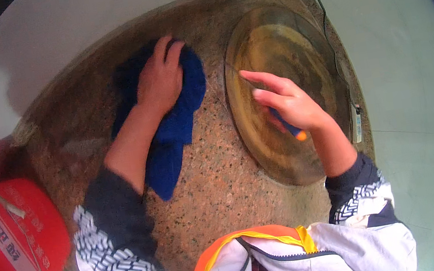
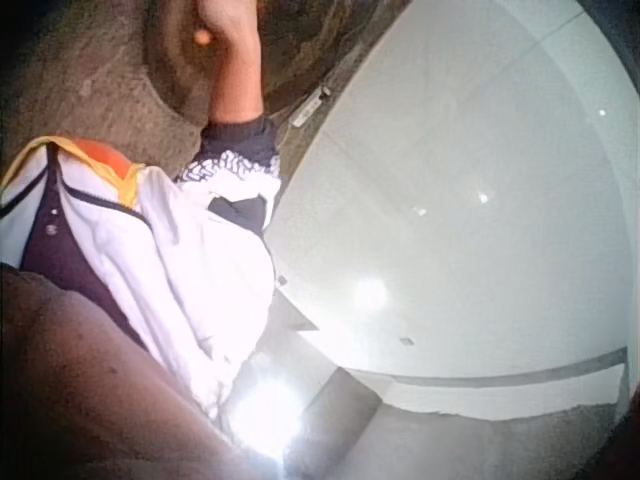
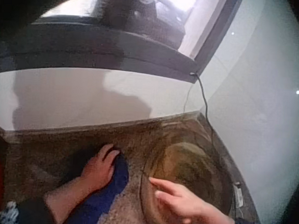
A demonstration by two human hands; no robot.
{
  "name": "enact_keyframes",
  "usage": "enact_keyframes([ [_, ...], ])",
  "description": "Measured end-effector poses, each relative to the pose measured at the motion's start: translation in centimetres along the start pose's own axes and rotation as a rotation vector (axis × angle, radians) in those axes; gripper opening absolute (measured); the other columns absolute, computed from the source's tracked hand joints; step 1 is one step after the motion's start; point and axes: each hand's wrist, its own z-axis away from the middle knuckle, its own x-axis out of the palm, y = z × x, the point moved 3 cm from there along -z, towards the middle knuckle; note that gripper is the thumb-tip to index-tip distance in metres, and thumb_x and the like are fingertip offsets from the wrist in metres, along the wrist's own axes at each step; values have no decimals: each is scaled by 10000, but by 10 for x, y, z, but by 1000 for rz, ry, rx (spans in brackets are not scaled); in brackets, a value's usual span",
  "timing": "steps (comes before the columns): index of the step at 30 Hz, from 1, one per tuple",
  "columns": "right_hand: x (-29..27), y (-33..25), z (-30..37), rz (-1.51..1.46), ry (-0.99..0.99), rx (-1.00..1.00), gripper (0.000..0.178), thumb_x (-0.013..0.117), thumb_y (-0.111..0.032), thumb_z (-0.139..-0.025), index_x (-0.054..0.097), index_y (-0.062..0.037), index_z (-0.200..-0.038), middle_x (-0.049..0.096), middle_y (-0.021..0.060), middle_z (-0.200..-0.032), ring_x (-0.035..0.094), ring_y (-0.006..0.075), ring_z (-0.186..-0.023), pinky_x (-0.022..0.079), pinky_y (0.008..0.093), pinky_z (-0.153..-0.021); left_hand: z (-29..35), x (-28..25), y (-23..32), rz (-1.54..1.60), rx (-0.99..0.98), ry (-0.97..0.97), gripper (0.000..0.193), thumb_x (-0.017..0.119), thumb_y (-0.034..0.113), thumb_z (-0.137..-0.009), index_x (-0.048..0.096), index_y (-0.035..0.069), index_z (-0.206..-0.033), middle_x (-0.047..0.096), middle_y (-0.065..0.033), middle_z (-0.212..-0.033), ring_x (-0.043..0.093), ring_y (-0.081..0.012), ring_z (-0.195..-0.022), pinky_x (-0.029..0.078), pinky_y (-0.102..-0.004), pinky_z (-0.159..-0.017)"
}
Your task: The person rinses a blue cloth under a kitchen tap, then wipes a large round wooden surface and the surrounding countertop. They repeatedly rinse the cloth and continue wiping the sink basin and countertop before walking into a hallway.
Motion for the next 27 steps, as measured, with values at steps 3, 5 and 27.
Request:
enact_keyframes([
  [3,-9,2,32,-220,138,112,513,511,-230,-909,393,-126,-1397,455,-2,-610,435,86,-423,349,223,-361,-77,49,1,-12,118,31,293,571,91,-843,535,88,-1134,481,-117,-1260,547,-353,-1075,489,-422,-861],
  [5,-14,15,47,-361,196,70,509,515,-210,-918,385,-127,-1403,452,1,-619,433,80,-425,355,215,-361,-119,78,1,-110,152,-47,241,545,117,-869,559,79,-1106,500,-100,-1249,546,-337,-1083,484,-419,-873],
  [27,-1,109,167,-717,60,-151,497,500,-127,-942,352,-107,-1416,491,9,-698,451,57,-489,399,199,-435,233,65,210,40,368,-719,475,601,234,-794,541,29,-1218,443,-108,-1383,411,-246,-1275,220,-452,-1108],
])
